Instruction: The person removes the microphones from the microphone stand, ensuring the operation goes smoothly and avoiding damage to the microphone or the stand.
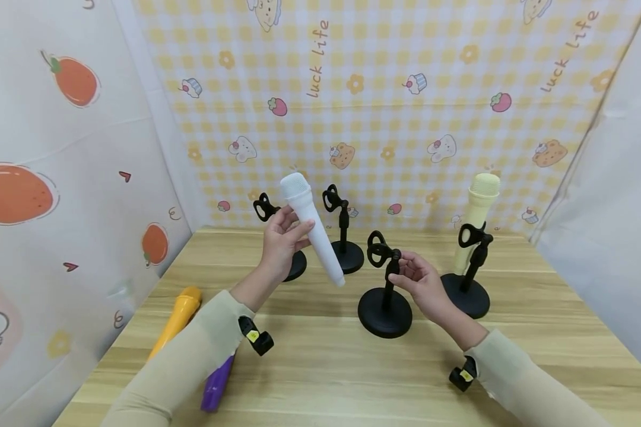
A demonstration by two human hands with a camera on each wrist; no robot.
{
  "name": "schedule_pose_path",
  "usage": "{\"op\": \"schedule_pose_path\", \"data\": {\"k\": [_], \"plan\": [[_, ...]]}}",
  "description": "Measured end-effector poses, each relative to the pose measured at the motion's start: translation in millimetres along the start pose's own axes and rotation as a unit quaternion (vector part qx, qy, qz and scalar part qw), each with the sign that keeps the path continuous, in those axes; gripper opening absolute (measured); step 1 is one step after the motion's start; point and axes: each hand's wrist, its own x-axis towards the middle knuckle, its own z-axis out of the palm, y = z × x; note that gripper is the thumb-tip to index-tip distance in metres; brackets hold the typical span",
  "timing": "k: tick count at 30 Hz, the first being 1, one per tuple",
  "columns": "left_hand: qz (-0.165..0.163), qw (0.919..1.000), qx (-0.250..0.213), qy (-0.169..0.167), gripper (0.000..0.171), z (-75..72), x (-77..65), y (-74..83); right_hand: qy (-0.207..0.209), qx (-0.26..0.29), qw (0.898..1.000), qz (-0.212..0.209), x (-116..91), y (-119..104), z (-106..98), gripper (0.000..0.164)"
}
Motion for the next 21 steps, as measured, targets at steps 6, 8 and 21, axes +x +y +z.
{"op": "schedule_pose_path", "data": {"k": [6,8,21], "plan": [[-0.011,0.9997,0.022,0.005,0.042,-1.3,-1.9,2.1,0.003,0.001,1.000,0.004,-0.6,-3.0,1.1,0.031],[-0.016,0.9995,0.026,0.008,0.042,-2.1,-2.5,2.2,0.000,0.002,1.000,0.003,-0.9,-3.5,1.0,0.031],[-0.063,0.9965,0.054,0.014,0.048,-6.6,-8.6,4.0,-0.009,0.005,1.000,-0.004,-2.4,-1.8,-1.2,0.036]]}}
